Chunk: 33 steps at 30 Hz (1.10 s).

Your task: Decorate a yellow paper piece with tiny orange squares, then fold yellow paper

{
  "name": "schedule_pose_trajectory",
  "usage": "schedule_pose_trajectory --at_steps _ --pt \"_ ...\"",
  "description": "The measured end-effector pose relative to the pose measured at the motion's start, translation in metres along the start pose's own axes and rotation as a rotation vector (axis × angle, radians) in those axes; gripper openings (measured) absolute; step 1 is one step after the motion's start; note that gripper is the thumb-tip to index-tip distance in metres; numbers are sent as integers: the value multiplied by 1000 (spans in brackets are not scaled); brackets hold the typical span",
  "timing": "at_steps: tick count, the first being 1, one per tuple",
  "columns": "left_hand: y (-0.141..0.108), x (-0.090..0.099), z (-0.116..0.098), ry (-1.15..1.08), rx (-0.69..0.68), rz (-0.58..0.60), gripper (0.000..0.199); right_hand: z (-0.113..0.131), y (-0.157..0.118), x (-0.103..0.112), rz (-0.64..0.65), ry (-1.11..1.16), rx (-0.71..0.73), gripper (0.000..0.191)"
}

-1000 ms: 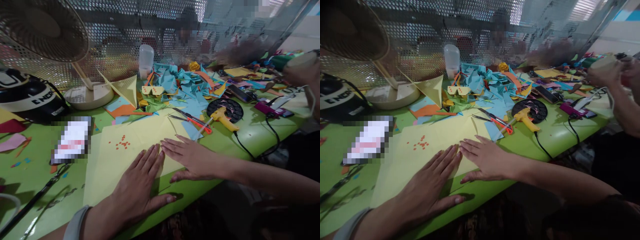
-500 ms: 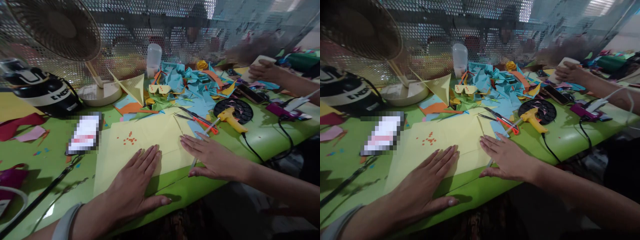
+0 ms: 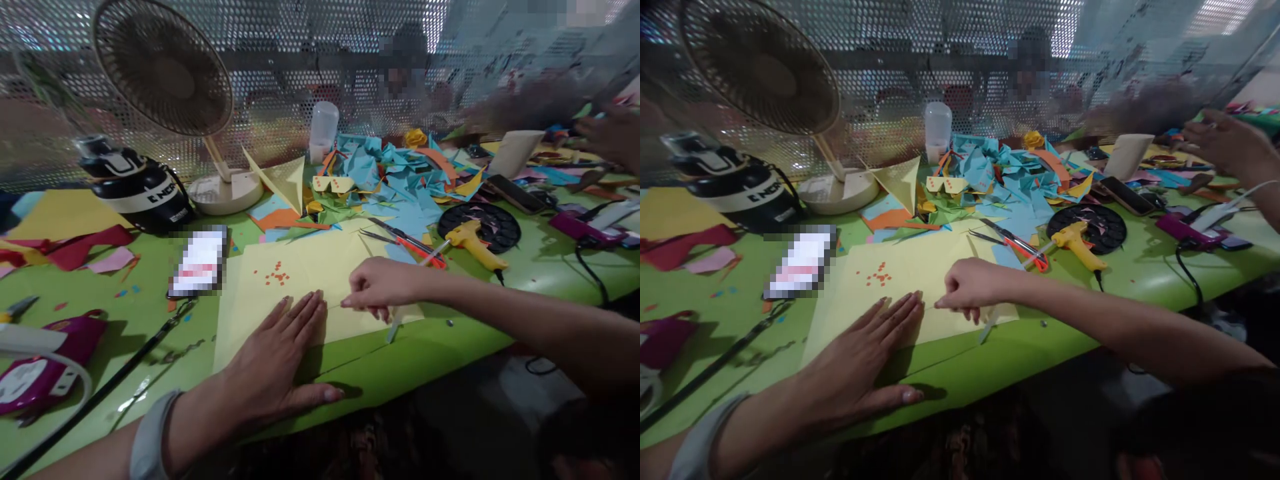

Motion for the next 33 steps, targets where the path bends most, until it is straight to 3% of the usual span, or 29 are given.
schedule_pose_trajectory --at_steps 2,7,11,19,23,25,29,33 --pt "0 0 0 0 1 -3 101 3 19 -9 139 112 -59 30" --pt "-2 -2 0 15 -21 -10 101 1 39 -16 240 134 -104 36" --pt "-3 -4 2 22 -45 -51 102 -11 31 -8 237 141 -147 36" --pt "-2 -2 0 16 -52 -73 99 -63 -1 29 155 93 -253 39" --pt "2 7 1 6 -30 -49 93 -63 -13 43 113 68 -259 38" --pt "9 20 1 -22 -1 -75 81 -53 -11 43 83 88 -230 37" --pt "33 46 11 -201 236 -163 45 -33 8 25 118 200 -162 37" --pt "56 20 21 -728 466 127 40 -31 25 6 197 178 -165 40"
Point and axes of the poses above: each hand's wrist, its own y-axis towards the middle knuckle, its own x-axis out of the back of the hand, z = x × y, the point moved 6 cm from there along y, towards the middle knuckle, and after that the axes turned 5 degrees about -z, right-handed, at the moved point
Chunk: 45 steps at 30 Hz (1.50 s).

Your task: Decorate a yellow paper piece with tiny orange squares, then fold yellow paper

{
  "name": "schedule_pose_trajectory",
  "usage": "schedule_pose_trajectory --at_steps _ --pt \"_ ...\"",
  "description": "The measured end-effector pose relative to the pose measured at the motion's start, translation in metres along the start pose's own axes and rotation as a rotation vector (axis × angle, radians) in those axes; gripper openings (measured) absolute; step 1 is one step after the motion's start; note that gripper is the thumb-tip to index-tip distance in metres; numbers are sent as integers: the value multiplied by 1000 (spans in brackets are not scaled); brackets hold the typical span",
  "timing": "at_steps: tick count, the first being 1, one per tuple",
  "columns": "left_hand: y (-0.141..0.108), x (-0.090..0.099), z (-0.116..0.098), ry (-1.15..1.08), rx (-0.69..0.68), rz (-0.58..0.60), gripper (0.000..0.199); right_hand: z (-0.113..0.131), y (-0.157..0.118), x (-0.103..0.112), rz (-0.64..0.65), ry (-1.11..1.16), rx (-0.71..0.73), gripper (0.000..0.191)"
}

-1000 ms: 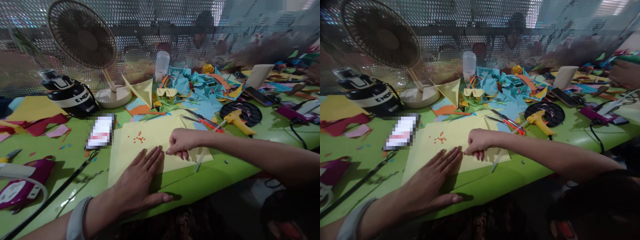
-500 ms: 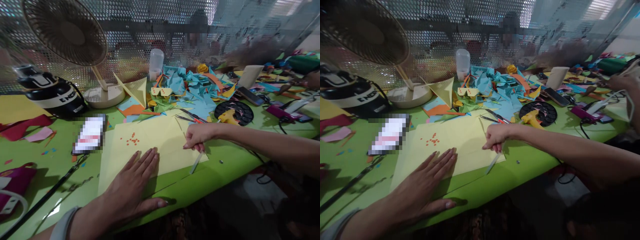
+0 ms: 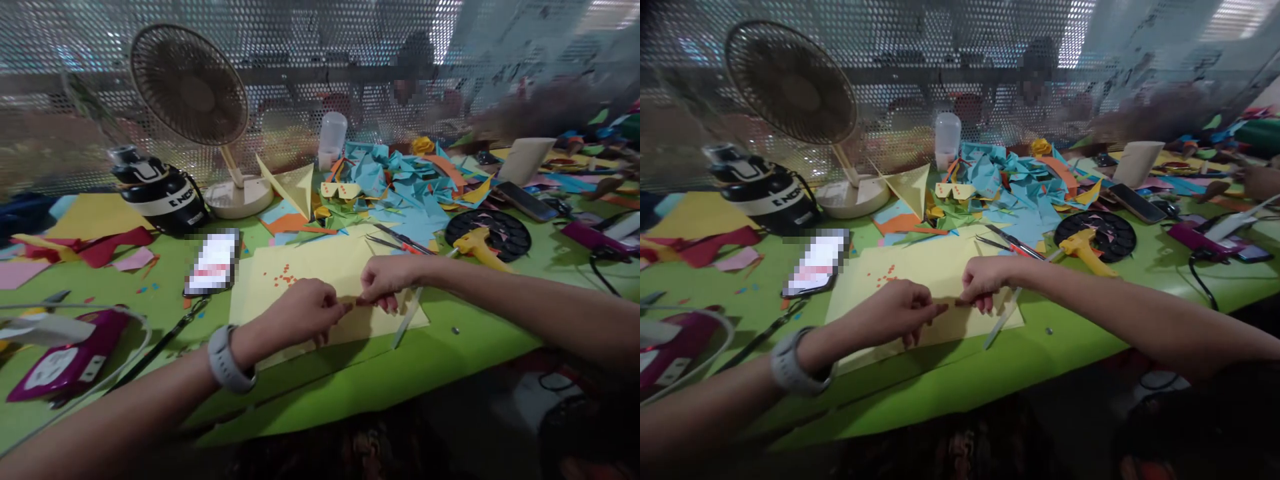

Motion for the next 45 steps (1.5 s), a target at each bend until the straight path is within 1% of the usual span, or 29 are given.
schedule_pose_trajectory --at_steps 1,2,5,9,12,14,17,21,23,26,29,31,34,36,37,38,39,40,41,42,43,44,45 --pt "6 -5 4 -101 48 61 39 -1 2 -2 11 -5 -1 40" --pt "11 -8 7 -164 76 97 39 -2 3 -3 20 -7 2 41" --pt "21 -15 13 -303 134 189 38 -4 3 -3 31 -16 25 45" --pt "25 -15 16 -385 212 226 42 -10 6 -2 35 -7 20 49" --pt "24 -14 16 -390 263 255 44 -14 9 -3 53 -9 4 50" --pt "23 -14 17 -382 277 274 45 -15 10 -2 38 -10 2 50" --pt "21 -12 24 -365 273 274 47 -15 9 -1 5 -1 4 50" --pt "13 -7 41 -372 254 287 45 -14 7 -2 -4 4 6 52" --pt "5 -3 50 -379 291 288 45 -14 6 -2 -3 -6 7 52" --pt "-8 5 60 -356 347 251 45 -13 5 -2 -5 -13 8 51" --pt "-17 10 68 -318 374 228 48 -12 5 -1 -15 19 4 52" --pt "-20 12 73 -324 350 218 49 -10 4 -1 -27 29 26 51" --pt "-25 15 81 -292 338 236 50 -10 1 -5 -76 46 58 48" --pt "-28 18 80 -256 331 243 50 -11 -5 -8 -141 82 90 45" --pt "-30 19 78 -236 329 241 51 -11 -11 -8 -185 101 128 43" --pt "-32 23 74 -237 324 199 51 -11 -18 -7 -245 111 179 41" --pt "-33 26 70 -237 323 147 51 -11 -27 -2 -325 92 233 39" --pt "-35 30 65 -239 317 79 51 -11 -37 6 -444 22 275 36" --pt "-36 33 59 -241 280 3 51 -13 -48 17 -591 -84 294 33" --pt "-36 35 51 -231 214 -77 51 -16 -59 31 -748 -218 285 29" --pt "-36 37 42 -200 121 -167 51 -19 -70 46 -933 -374 251 25" --pt "-37 37 32 -136 -2 -242 50 -23 -78 58 -1053 -450 211 22" --pt "-37 33 21 -44 -140 -276 47 -28 -81 68 -1123 -493 183 23"
Point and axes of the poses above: each hand's wrist, its own y-axis towards the middle knuckle, its own x-axis out of the back of the hand, z = x × y, the point moved 6 cm from there along y, towards the middle knuckle, and after that the axes turned 5 degrees about -z, right-handed, at the moved point
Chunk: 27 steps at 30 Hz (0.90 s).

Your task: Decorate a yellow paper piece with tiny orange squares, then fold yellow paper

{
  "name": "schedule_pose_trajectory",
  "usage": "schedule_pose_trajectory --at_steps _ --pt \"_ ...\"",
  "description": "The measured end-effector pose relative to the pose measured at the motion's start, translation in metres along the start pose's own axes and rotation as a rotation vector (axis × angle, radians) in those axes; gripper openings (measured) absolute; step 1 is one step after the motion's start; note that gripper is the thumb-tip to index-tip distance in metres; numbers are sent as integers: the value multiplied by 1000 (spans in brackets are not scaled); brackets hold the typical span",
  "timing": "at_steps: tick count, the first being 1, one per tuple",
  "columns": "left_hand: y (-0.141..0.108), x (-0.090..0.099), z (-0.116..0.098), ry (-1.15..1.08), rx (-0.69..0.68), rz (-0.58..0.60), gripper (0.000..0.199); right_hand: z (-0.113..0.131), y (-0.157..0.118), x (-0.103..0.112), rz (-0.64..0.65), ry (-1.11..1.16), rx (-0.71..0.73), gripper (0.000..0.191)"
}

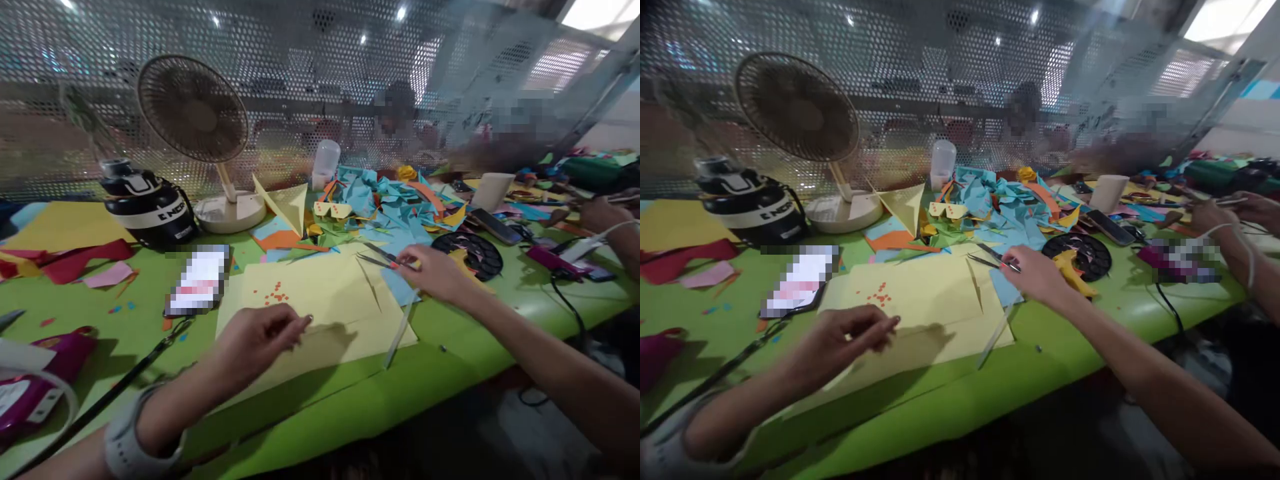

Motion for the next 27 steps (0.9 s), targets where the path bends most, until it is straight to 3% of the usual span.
schedule_pose_trajectory --at_steps 2,3,5,8,11,17,21,24,27 --pt "-4 -16 -18 169 -311 18 43 -11 7 0 -63 -61 -6 33" --pt "-6 -28 -23 258 -430 74 51 -12 8 -4 -83 -78 3 39" --pt "-9 -49 -24 395 -572 165 66 -9 5 -17 -104 -98 38 49" --pt "-5 -65 -14 501 -580 207 78 0 -7 -39 -44 -170 141 55" --pt "0 -67 -5 548 -547 169 82 -10 -15 -50 64 -276 162 52" --pt "3 -64 -3 565 -537 164 76 -48 -21 -40 193 -274 262 51" --pt "6 -64 -4 567 -505 146 67 -68 -22 -32 202 -257 273 52" --pt "10 -65 -1 577 -495 124 64 -68 -19 -30 224 -236 294 52" --pt "13 -65 3 603 -479 80 62 -53 -14 -30 227 -186 319 52"
Point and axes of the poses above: each hand's wrist, its own y-axis towards the middle knuckle, its own x-axis out of the back of the hand, z = x × y, the point moved 6 cm from there along y, towards the middle knuckle, and after that the axes turned 5 degrees about -z, right-handed, at the moved point
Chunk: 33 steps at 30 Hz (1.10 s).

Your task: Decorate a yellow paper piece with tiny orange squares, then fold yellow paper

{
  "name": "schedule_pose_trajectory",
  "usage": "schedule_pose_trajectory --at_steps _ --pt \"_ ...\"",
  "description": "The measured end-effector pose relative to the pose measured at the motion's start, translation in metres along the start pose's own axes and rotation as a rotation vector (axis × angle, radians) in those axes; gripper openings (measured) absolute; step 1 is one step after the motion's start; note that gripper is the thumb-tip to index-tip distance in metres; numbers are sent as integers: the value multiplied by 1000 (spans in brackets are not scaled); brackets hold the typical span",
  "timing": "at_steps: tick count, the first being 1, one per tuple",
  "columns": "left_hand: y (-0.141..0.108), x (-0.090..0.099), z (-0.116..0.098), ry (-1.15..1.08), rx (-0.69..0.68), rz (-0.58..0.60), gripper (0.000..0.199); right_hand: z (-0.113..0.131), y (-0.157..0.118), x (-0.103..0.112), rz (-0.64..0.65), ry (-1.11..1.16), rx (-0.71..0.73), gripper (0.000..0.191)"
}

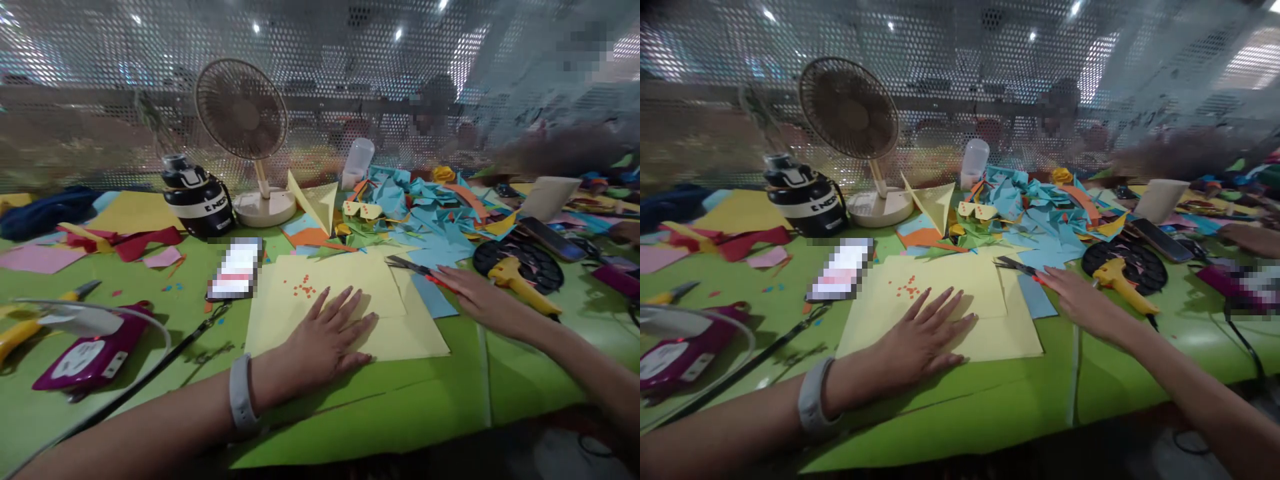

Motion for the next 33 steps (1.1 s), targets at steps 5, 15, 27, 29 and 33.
schedule_pose_trajectory --at_steps 5,15,27,29,33 --pt "-1 -1 4 14 19 0 61 37 24 7 -61 82 32 54" --pt "-17 7 23 51 -18 7 56 51 56 4 -136 2 -67 42" --pt "-4 9 -7 -81 -57 70 76 7 62 12 -68 37 -190 26" --pt "-3 9 -7 -95 -57 63 77 6 58 14 -76 54 -202 30" --pt "-3 10 -6 -103 -11 75 78 5 47 14 -85 79 -202 40"
Point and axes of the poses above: each hand's wrist, its own y-axis towards the middle knuckle, its own x-axis out of the back of the hand, z = x × y, the point moved 6 cm from there along y, towards the middle knuckle, and after that the axes turned 5 degrees about -z, right-handed, at the moved point
